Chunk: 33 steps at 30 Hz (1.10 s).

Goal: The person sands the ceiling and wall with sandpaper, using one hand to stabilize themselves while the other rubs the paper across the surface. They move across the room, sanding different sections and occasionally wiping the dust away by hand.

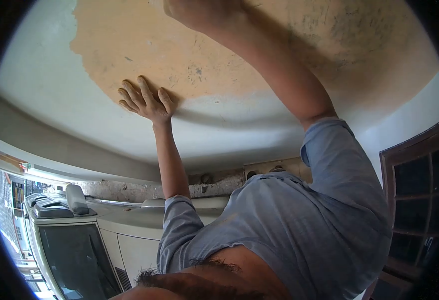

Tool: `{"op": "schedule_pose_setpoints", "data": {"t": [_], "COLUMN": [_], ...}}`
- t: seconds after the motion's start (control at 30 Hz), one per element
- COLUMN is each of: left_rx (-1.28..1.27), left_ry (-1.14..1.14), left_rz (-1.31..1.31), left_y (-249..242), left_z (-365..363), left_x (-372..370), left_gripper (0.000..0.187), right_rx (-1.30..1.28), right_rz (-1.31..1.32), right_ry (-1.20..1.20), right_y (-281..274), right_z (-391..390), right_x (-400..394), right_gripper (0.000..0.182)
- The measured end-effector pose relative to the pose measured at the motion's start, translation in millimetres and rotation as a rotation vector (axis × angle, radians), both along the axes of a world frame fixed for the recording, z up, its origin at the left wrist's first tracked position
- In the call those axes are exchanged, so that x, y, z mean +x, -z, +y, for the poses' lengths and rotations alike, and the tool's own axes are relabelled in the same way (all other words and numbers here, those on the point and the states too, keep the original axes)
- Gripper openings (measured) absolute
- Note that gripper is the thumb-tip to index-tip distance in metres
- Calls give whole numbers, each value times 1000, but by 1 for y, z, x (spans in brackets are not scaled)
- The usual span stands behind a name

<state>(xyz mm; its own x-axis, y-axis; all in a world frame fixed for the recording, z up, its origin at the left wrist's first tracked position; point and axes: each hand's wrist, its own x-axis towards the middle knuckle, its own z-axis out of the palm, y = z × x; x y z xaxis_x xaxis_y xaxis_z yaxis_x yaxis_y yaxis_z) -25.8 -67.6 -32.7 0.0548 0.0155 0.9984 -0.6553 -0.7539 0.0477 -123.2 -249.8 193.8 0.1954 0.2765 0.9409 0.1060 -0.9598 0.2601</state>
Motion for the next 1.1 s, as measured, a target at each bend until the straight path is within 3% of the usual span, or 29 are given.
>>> {"op": "schedule_pose_setpoints", "data": {"t": [0.03,0.07,0.17,0.27,0.37,0.43,0.5,0.6,0.73,0.87,0.97,1.1], "left_rx": [-3,7,2,12,37,21,36,-4,-6,2,37,60], "left_ry": [2,-11,-21,-22,-13,-6,-16,1,-7,-11,-4,-13], "left_rz": [4,6,10,6,-4,-16,-11,-15,-9,6,2,-17], "left_y": [-1,-1,0,0,0,1,3,2,2,3,5,4], "left_z": [0,0,0,3,3,4,5,4,3,6,9,9], "left_x": [-1,-2,-4,-4,-4,-2,-2,0,-3,-3,0,2], "left_gripper": [54,55,55,54,54,53,53,53,52,52,53,55], "right_rx": [-70,-100,-86,-186,-288,-283,-126,17,18,-89,-215,-157], "right_rz": [-310,-318,-49,-59,81,35,-55,-241,-57,83,36,42], "right_ry": [-34,2,103,102,14,63,71,66,89,115,53,91], "right_y": [-8,10,124,247,212,141,76,-5,85,238,243,134], "right_z": [2,-3,-14,-47,-57,-54,-56,-28,-34,-47,-66,-48], "right_x": [2,3,-18,-26,-35,-29,-16,-25,-18,-44,-45,-37], "right_gripper": [30,31,33,28,26,30,37,31,44,32,25,29]}}
